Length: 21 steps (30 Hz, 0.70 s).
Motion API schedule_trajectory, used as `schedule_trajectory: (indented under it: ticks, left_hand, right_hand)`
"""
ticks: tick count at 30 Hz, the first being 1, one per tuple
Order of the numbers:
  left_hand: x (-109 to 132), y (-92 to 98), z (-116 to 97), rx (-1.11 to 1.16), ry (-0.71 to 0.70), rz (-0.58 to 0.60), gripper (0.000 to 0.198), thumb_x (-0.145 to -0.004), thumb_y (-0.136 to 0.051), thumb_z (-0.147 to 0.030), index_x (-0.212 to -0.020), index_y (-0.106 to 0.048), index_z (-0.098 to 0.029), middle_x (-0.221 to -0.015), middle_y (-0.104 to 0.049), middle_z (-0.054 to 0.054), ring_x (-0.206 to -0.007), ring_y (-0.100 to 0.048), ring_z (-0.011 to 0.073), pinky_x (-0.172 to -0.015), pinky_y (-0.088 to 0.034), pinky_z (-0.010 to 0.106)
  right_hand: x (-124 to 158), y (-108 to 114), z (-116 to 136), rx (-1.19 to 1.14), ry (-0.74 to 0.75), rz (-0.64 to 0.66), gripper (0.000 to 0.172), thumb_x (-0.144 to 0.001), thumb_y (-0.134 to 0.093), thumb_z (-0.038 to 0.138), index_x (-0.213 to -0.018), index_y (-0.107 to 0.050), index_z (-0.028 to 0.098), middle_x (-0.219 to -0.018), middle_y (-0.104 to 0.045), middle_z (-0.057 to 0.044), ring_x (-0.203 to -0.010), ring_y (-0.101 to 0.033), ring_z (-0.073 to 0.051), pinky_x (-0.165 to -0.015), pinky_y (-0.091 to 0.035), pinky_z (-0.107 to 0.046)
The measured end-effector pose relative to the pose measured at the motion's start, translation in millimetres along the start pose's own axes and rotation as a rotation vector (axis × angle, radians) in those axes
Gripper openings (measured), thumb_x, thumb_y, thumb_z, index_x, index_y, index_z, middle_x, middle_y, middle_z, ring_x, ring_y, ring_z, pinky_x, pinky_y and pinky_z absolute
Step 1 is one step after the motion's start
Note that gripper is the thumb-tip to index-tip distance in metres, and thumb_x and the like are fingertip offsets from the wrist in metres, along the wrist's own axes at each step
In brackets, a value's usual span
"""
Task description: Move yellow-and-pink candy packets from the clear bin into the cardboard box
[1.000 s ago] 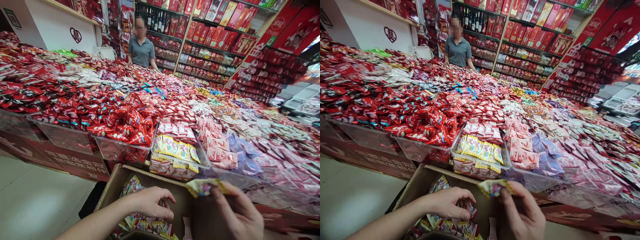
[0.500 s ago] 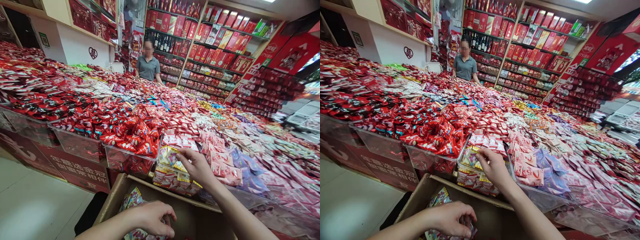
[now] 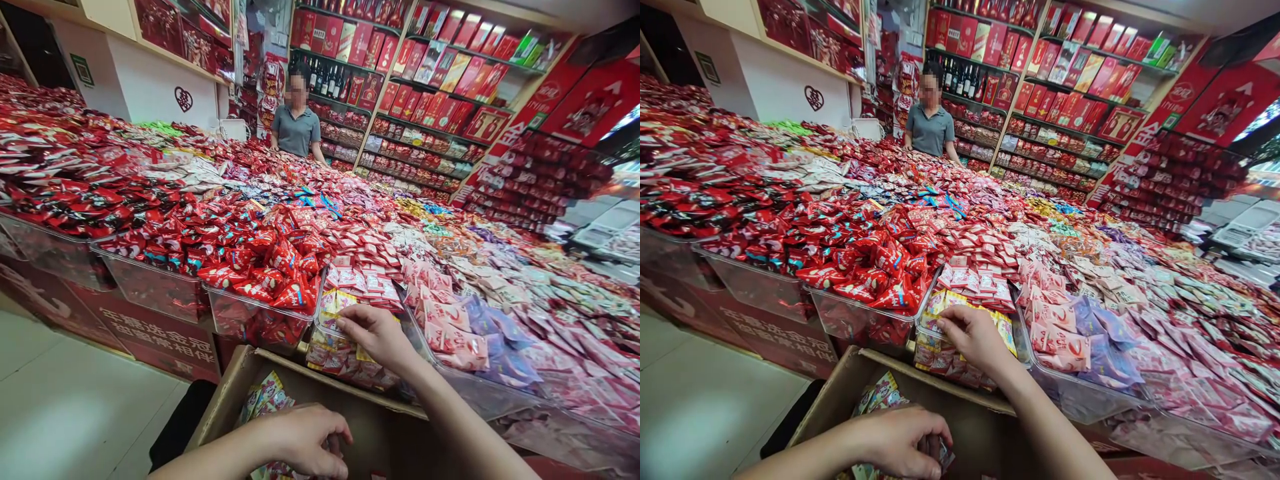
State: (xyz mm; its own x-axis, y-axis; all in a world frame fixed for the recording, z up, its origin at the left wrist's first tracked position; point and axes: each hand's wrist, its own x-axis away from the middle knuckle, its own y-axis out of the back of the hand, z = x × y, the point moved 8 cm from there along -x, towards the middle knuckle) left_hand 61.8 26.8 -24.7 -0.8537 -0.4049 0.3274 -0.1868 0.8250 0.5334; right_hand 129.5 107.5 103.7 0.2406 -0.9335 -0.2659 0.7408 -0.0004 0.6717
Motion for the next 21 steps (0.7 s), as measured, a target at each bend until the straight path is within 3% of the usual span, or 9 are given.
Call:
schedule_trajectory:
  ticks: [8, 15, 21]
  left_hand:
    - [-1, -0.6, 2, -0.058, -0.018, 0.008, 0.041, -0.064, -0.055, -0.042, -0.102, -0.056, -0.026, -0.089, -0.068, 0.002, -0.078, -0.061, 0.0215, -0.061, -0.043, 0.026]
    - [-1, -2.4, 3, -0.091, -0.004, 0.028, 0.041, -0.065, -0.053, -0.043, -0.103, -0.055, -0.026, -0.092, -0.067, 0.003, -0.08, -0.061, 0.0218, -0.061, -0.043, 0.027]
    - [1, -3.2, 6, -0.134, 0.026, 0.035, 0.044, -0.065, -0.051, -0.046, -0.105, -0.053, -0.029, -0.093, -0.065, 0.002, -0.082, -0.059, 0.0219, -0.065, -0.045, 0.029]
  right_hand:
    - [1, 1, -8, -0.105, -0.069, -0.023, 0.017, -0.074, -0.05, 0.029, -0.079, -0.061, 0.018, -0.067, -0.062, -0.001, -0.057, -0.053, -0.011, -0.052, -0.041, -0.021]
    - [1, 4, 1, 0.058, 0.003, -0.026, 0.014, -0.074, -0.05, 0.026, -0.075, -0.062, 0.017, -0.063, -0.06, 0.001, -0.055, -0.05, -0.01, -0.051, -0.038, -0.019]
    - [2, 5, 2, 0.016, -0.019, -0.012, 0.017, -0.075, -0.05, 0.028, -0.082, -0.06, 0.017, -0.071, -0.063, -0.001, -0.06, -0.054, -0.01, -0.055, -0.041, -0.02]
